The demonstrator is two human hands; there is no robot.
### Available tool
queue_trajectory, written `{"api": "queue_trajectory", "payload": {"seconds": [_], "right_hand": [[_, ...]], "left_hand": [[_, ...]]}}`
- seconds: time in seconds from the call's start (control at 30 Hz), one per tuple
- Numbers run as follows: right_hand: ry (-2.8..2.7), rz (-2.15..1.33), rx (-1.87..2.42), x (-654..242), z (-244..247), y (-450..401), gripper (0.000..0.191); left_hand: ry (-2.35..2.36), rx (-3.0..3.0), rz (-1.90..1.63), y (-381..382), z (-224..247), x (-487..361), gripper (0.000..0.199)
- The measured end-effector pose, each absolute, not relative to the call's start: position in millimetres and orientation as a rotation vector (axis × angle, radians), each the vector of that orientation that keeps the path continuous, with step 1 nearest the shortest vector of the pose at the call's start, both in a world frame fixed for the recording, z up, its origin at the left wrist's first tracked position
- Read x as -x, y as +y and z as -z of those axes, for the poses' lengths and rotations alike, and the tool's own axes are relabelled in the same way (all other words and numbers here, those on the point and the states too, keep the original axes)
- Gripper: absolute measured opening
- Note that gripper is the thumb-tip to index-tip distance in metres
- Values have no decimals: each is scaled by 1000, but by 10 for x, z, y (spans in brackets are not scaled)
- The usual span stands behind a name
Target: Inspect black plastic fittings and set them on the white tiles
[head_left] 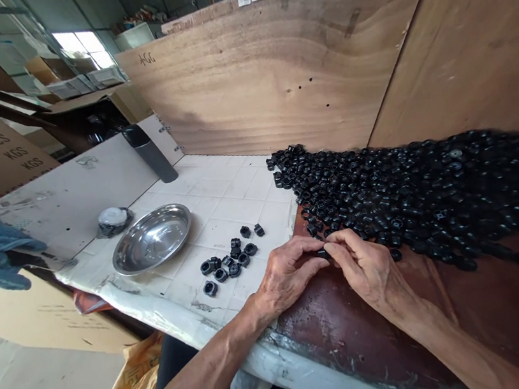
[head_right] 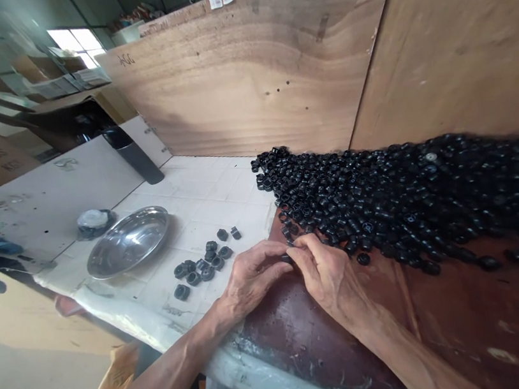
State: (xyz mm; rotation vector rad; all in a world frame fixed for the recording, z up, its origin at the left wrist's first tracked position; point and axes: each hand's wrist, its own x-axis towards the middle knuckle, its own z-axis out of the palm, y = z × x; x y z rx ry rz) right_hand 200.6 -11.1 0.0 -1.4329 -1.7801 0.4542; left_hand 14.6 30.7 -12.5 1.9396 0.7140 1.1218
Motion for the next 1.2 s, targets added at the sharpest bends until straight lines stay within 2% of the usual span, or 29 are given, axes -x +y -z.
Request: {"api": "queue_trajectory", "payload": {"seconds": [0.07, 0.2, 0.33, 0.47, 0.6, 0.7, 0.83, 0.93, 1.07, 1.2], "right_hand": [[-1784, -468, 1359, -2022, -3, -117, 21], [-1866, -465, 1305, -2076, 14, -103, 21], [-1877, -400, 1382, -2084, 30, -89, 43], [-1811, -469, 1384, -2060, -7, -108, 29], [-1862, -508, 1385, -2046, -31, -132, 42], [-1791, -552, 1390, -2046, -34, -138, 30], [-1823, -583, 1410, -2051, -46, -130, 37], [-1787, -590, 1383, -2053, -57, -118, 23], [-1806, -591, 1435, -2059, -54, -116, 36], [-1772, -600, 1396, -2073, -12, -113, 19]], "left_hand": [[750, -1882, -1123, 305, 115, -147, 22], [763, -1876, -1133, 310, 127, -131, 22], [709, -1944, -1149, 314, 133, -126, 24], [755, -1902, -1152, 308, 96, -129, 21], [781, -1886, -1150, 302, 72, -122, 21], [785, -1874, -1142, 304, 74, -114, 21], [787, -1877, -1137, 308, 79, -114, 21], [774, -1876, -1144, 303, 69, -118, 21], [786, -1886, -1127, 295, 53, -118, 22], [792, -1858, -1123, 297, 48, -118, 21]]}}
